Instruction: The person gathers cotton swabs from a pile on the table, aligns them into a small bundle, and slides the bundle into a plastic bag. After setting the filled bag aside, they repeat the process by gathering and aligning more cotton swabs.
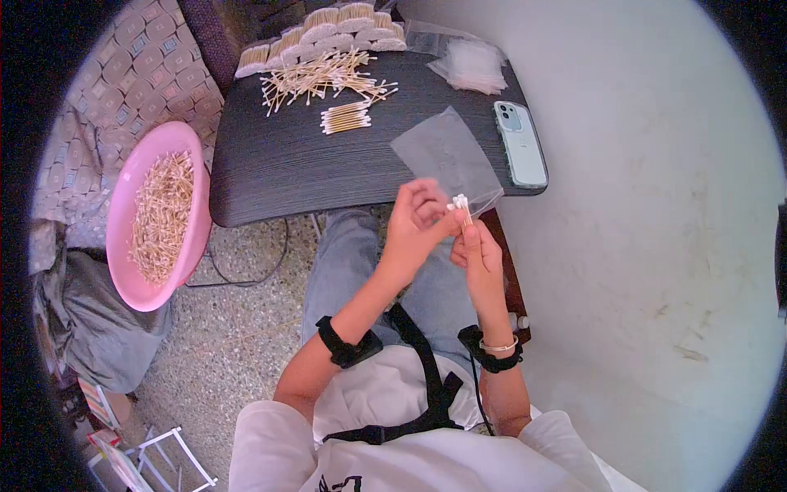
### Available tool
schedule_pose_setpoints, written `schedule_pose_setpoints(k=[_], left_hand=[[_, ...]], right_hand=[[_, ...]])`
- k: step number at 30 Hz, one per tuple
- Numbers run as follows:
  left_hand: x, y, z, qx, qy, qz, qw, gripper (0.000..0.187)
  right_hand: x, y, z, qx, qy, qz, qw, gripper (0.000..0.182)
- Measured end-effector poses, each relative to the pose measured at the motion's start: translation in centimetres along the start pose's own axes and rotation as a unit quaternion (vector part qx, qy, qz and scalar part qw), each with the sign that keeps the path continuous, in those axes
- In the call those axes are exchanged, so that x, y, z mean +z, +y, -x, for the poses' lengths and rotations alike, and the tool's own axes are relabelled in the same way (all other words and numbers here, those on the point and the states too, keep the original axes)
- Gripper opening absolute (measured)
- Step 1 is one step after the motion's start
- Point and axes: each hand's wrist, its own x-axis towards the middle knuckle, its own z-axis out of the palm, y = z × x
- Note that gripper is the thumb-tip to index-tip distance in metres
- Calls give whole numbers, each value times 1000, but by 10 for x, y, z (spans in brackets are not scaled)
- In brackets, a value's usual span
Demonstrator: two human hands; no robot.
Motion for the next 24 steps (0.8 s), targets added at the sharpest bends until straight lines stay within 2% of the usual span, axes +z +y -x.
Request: schedule_pose_setpoints(k=[3,10,16,19,22,24], left_hand=[[-10,10,-1,-102,-75,-23,992,37],[-16,20,-2,-127,-128,-37,983,28],[-19,25,-3,-126,-144,-40,981,21],[-15,24,0,-126,-133,5,983,20],[-4,21,7,-117,-119,-4,986,18],[-2,12,11,-104,-117,6,988,19]], right_hand=[[-3,3,1,-15,2,46,999,33],[-6,-13,6,-16,-37,250,967,28],[-1,-41,10,29,-44,330,942,31],[1,-18,10,-34,24,176,983,42],[3,0,4,-59,90,91,990,54],[9,-12,4,-21,77,-32,996,58]])
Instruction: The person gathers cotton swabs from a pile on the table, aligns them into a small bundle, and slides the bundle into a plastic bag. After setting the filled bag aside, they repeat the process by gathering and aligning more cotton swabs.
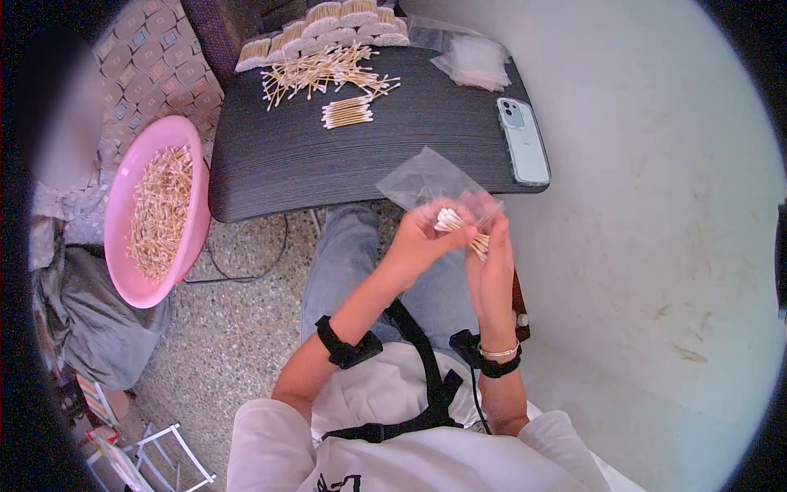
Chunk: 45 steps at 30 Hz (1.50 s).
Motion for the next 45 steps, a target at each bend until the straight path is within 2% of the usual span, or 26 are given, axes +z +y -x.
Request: schedule_pose_setpoints(k=[1,7,10,13,16,18,21,22,24,25,27,31,37,42,45], left_hand=[[2,0,1,-11,3,-9,1000,20],[7,3,4,-43,20,-11,999,24],[5,8,5,-42,13,2,999,25],[-1,9,5,-28,16,-4,999,28],[-2,11,5,-14,15,-4,1000,31],[-3,12,6,-28,15,5,999,34],[1,7,10,14,70,-11,997,40],[-2,7,11,-5,50,-23,998,40],[-13,8,14,-42,10,-45,998,41],[-17,5,14,-22,16,-11,1000,39],[-26,-2,12,17,25,57,998,34],[-35,0,11,48,4,44,998,32],[-31,-1,6,20,-35,69,997,30],[-30,0,6,3,-44,111,993,29],[-33,1,6,-14,-61,173,983,38]], right_hand=[[6,-10,1,24,-5,-59,998,60],[27,-21,3,15,-23,-112,993,62],[18,-17,-1,15,-64,-106,992,59],[10,-14,0,7,-110,-88,990,53],[3,-4,3,41,-11,-60,997,42],[-5,-8,3,67,-24,-58,996,35],[-14,-15,1,81,-48,-52,994,28],[-16,-17,0,82,-58,-50,994,26],[-22,-23,-1,79,-51,-13,995,23],[-24,-28,-3,77,-48,6,996,21],[-25,-45,-7,28,-38,71,996,17],[-29,-73,-18,-128,-32,239,962,11],[-18,-126,-22,-104,-131,443,881,19],[-2,-128,-30,-106,-136,467,867,21],[-5,-120,-37,-101,-158,443,877,23]])
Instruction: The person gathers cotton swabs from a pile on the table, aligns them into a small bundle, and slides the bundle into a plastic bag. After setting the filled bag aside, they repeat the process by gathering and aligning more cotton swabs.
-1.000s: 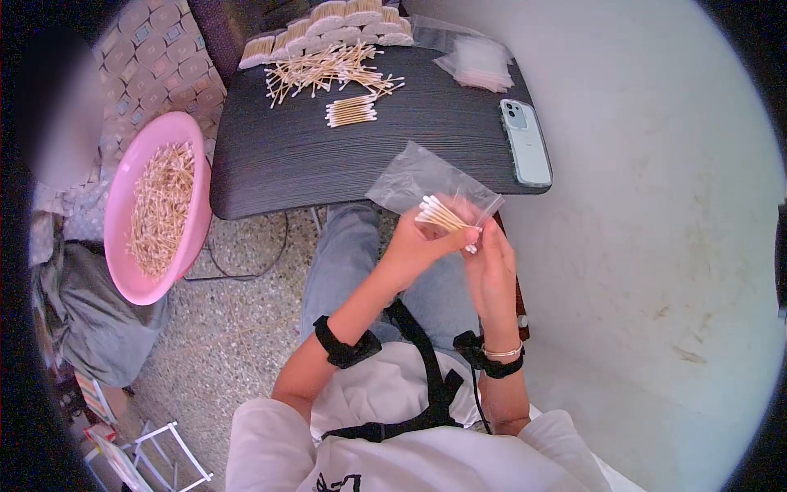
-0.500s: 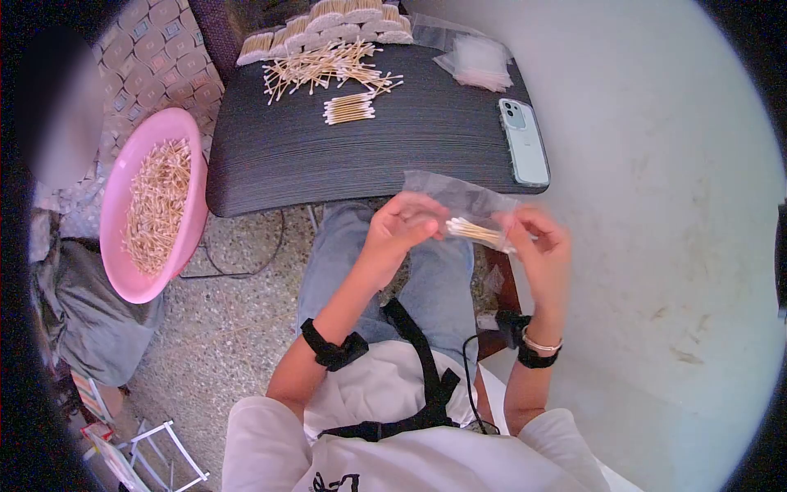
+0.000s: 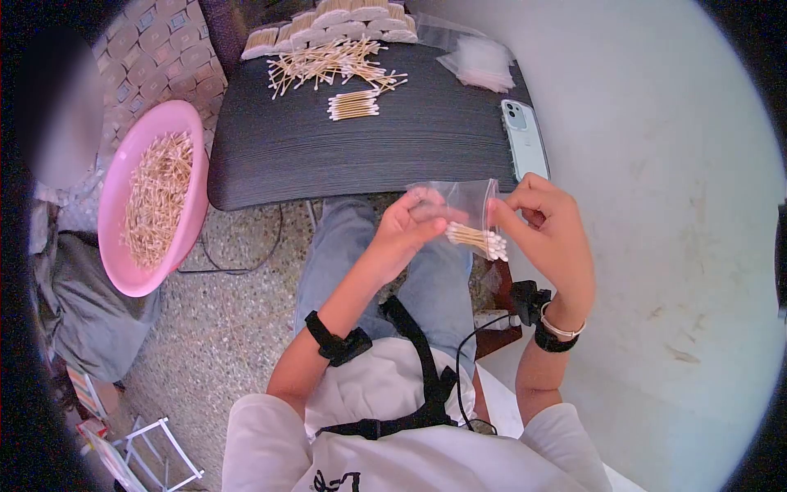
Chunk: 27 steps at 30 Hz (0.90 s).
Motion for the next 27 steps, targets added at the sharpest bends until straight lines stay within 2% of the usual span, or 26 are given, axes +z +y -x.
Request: schedule_pose_setpoints(k=[3,6,10,13,15,16,19,22,25,27], left_hand=[[10,7,4,-8,11,53,998,49],[4,7,3,-14,-5,11,1000,55],[3,3,2,-16,49,-7,999,52],[5,2,0,6,88,-1,996,50],[4,1,1,34,109,14,993,51],[3,2,1,39,109,9,993,51],[5,8,1,47,111,-6,993,53],[11,10,2,44,110,-8,993,53],[13,10,1,31,98,9,995,51],[12,7,-1,19,93,7,995,49]], right_hand=[[8,9,-2,-9,-3,-61,998,24],[14,7,-2,-11,-7,-70,997,25],[12,9,-2,20,-21,-64,998,24],[13,-2,-5,55,12,-107,993,17],[21,5,-2,28,11,-192,981,19],[24,7,0,15,10,-236,972,22],[26,10,5,73,-28,-298,951,29],[28,17,8,73,-65,-330,939,28],[34,28,8,87,-62,-339,935,28],[35,31,9,108,-64,-391,912,29]])
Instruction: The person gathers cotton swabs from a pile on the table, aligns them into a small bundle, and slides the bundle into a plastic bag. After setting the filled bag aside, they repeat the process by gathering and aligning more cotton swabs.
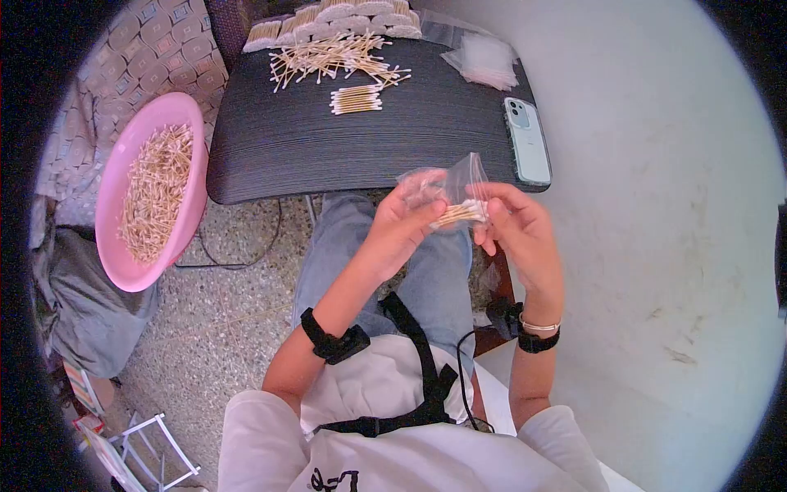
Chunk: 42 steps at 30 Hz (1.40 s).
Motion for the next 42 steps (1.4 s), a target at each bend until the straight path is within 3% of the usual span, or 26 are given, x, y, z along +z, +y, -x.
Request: schedule_pose_setpoints(k=[4,9,15,21,24,27,29,31,34,37,42], left_hand=[[0,0,1,-5,4,-9,1000,45],[0,-3,1,9,-16,-42,999,42],[2,-2,5,89,21,-245,965,41],[0,2,8,64,27,-252,965,43],[5,-1,10,149,38,-303,941,45],[0,1,11,104,51,-331,937,36],[-7,2,12,87,37,-345,934,27],[-8,5,13,67,36,-343,936,21],[-8,13,17,43,46,-318,946,20],[-11,16,16,47,32,-306,950,20],[-14,22,14,47,14,-329,943,20]], right_hand=[[-2,12,-2,20,16,-91,996,27],[-5,26,-5,43,-1,-82,996,17],[-4,31,-6,50,-5,-51,997,14],[1,33,-7,64,0,-77,995,19],[3,31,-3,43,-3,-90,995,24],[13,28,-1,-33,4,-42,999,27],[15,29,-2,-26,30,10,999,25],[10,35,-3,51,73,60,994,22],[10,42,-6,-37,96,59,993,15],[6,43,-4,-89,118,158,976,11],[13,33,-1,-129,150,186,963,10]])
